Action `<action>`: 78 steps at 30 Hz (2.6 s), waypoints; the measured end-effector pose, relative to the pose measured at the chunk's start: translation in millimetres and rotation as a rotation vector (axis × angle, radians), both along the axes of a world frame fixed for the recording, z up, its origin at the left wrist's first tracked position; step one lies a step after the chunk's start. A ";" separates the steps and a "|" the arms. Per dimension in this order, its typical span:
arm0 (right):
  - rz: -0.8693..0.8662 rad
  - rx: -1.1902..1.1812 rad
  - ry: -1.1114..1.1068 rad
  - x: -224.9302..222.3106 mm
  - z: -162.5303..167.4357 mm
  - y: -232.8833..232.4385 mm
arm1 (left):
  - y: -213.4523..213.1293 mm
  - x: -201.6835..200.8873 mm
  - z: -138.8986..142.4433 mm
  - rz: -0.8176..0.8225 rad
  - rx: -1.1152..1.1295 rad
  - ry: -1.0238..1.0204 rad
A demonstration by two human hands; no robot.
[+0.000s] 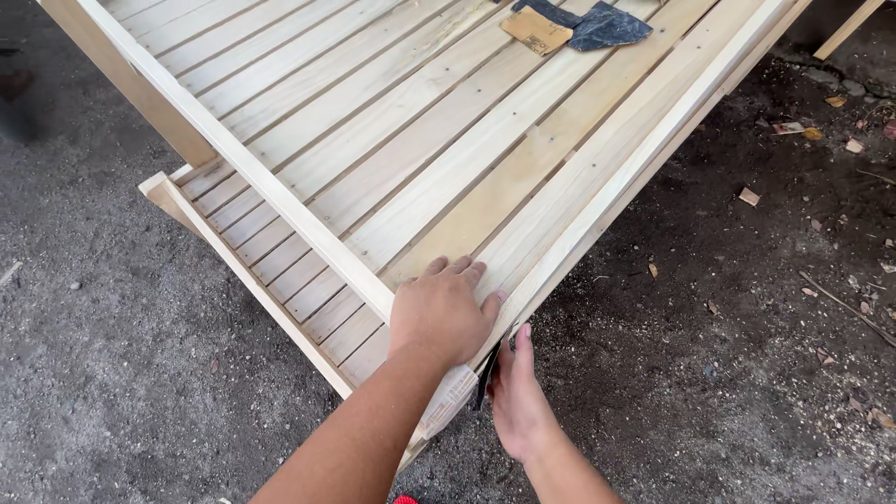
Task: The person sands the edges and slats of a wooden slatted furniture frame using pieces of sandpaper, running the paper along the wood by hand. They move around the frame, reposition the sandpaper pieces, and run their hands over the sanded surfaces between passes.
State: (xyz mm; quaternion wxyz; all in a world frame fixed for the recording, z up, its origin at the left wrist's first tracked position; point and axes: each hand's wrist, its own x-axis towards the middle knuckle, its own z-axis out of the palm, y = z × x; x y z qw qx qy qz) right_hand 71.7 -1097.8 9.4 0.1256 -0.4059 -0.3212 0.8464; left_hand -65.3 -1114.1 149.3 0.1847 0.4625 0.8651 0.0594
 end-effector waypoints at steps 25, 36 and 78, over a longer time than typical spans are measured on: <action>-0.078 -0.007 -0.015 -10.5 6.8 -8.3 | -0.5 -1.1 3.2 -0.015 0.014 -0.059; -0.125 0.144 0.040 -4.9 -12.1 -34.6 | -1.4 -0.7 2.2 -0.018 0.016 -0.038; -0.145 0.261 -0.073 -15.1 -51.3 -39.2 | 5.5 1.8 8.8 -0.003 -0.071 -0.004</action>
